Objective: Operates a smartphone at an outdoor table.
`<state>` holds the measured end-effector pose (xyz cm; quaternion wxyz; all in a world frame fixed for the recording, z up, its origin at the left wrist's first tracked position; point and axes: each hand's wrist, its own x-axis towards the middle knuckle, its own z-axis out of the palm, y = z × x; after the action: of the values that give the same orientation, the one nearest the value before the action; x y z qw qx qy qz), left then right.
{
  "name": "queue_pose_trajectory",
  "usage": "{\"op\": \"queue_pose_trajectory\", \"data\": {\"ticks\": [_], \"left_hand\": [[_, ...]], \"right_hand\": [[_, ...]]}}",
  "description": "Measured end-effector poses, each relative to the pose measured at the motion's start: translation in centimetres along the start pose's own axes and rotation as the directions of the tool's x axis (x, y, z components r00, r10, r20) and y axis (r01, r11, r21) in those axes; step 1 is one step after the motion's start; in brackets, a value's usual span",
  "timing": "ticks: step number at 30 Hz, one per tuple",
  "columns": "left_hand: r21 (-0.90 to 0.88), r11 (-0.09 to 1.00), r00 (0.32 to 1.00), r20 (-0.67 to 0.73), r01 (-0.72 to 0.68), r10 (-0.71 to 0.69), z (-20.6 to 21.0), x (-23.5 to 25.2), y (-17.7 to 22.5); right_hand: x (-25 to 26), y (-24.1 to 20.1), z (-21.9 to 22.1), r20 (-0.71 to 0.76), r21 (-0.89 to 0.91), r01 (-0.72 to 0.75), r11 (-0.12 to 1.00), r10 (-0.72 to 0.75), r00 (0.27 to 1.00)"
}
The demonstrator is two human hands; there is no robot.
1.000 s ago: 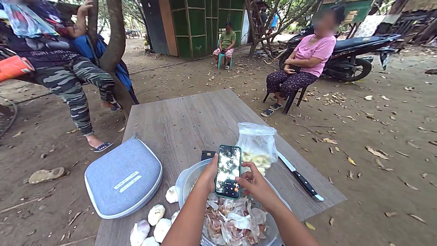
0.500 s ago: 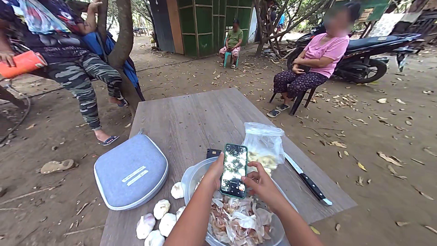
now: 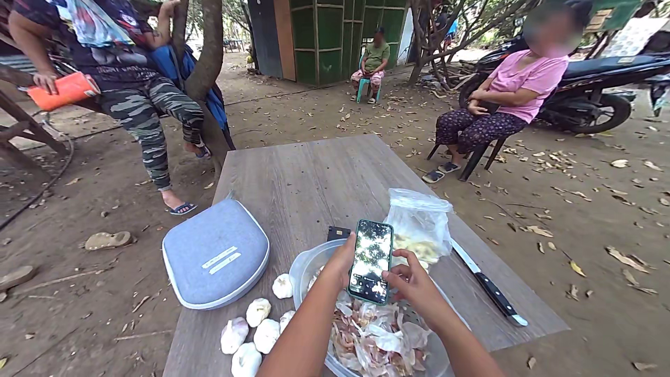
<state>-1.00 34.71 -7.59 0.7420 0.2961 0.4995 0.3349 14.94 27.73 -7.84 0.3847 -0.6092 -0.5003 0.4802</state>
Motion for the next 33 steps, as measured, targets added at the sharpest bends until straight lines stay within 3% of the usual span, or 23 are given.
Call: {"op": "queue_pose_trajectory", "data": {"ticks": [33], "left_hand": [[-0.021,0.999,1.000,0.004,0.026,-0.026,0.20,-0.09,0.21]], "right_hand": [[-0.01,-0.15,-0.13,0.014,-0.005,-0.002,1.000,0.002,1.000]]}}
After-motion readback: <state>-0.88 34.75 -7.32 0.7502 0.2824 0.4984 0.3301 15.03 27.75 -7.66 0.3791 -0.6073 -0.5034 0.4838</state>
